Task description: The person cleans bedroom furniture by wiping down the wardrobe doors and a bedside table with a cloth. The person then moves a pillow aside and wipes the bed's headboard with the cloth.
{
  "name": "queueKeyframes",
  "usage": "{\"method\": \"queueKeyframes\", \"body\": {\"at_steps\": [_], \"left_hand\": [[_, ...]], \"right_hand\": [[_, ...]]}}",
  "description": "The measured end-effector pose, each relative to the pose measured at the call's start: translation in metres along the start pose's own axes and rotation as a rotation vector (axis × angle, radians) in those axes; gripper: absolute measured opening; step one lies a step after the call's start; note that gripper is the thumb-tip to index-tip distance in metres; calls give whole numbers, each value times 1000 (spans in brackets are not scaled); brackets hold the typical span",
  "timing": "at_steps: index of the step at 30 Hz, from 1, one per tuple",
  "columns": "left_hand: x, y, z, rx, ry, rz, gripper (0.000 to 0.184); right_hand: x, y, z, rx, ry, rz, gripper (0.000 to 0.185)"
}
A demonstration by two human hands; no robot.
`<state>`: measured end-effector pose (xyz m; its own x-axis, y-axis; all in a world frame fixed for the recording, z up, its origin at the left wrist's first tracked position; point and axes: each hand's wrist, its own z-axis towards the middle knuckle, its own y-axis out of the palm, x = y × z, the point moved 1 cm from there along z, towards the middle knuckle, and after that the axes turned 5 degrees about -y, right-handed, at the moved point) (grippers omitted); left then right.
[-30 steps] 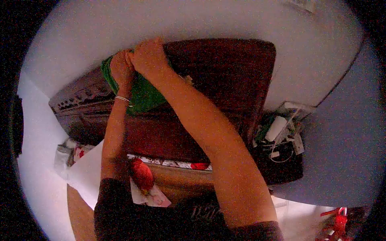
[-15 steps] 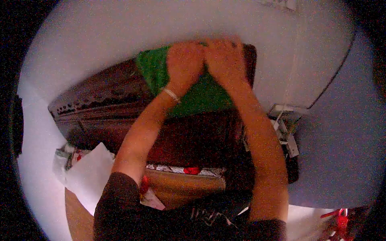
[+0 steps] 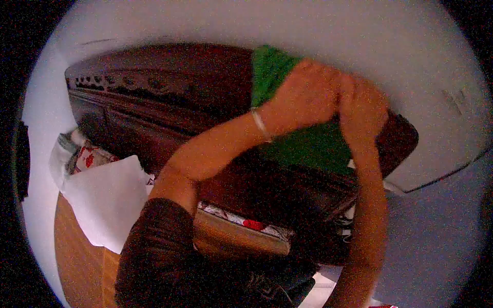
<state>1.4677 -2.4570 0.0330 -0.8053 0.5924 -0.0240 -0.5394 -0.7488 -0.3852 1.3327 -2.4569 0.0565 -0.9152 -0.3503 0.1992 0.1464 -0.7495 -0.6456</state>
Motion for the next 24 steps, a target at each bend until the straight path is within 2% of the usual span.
{"method": "queueKeyframes", "body": {"at_steps": [2,4,5,8,10,11,12,13,15,16,18,19,21,22,24], "left_hand": [[-45,-32,-13,-72,-28,75,16],[-89,-59,-31,64,11,143,18],[-110,-72,-38,64,9,185,17],[-165,-111,-60,124,28,306,22],[-187,-129,-67,28,-33,360,27],[-195,-134,-70,74,-9,377,28],[-199,-133,-72,119,14,392,29],[-199,-132,-72,113,34,369,29],[-192,-131,-74,171,-47,397,27],[-188,-130,-76,163,-17,389,27],[-183,-125,-76,163,-76,371,24],[-183,-124,-74,164,-39,351,24],[-178,-120,-70,149,-61,386,22],[-164,-116,-65,144,-34,369,22],[-142,-111,-60,106,-50,559,21]], "right_hand": [[-60,-3,24,-11,-220,-78,26],[-110,5,44,76,-304,-80,22],[-136,7,54,80,-330,-98,20],[-197,19,78,186,-393,-6,18],[-219,36,92,202,-335,107,24],[-230,36,97,195,-274,156,31],[-235,37,100,190,-212,204,39],[-236,35,102,187,-184,190,39],[-233,31,96,193,-163,365,52],[-231,28,91,207,-135,364,52],[-225,23,83,181,-169,394,46],[-221,21,80,202,-136,378,46],[-212,17,73,208,-309,355,35],[-204,12,68,217,-279,344,35],[-192,7,55,260,-274,263,24]]}}
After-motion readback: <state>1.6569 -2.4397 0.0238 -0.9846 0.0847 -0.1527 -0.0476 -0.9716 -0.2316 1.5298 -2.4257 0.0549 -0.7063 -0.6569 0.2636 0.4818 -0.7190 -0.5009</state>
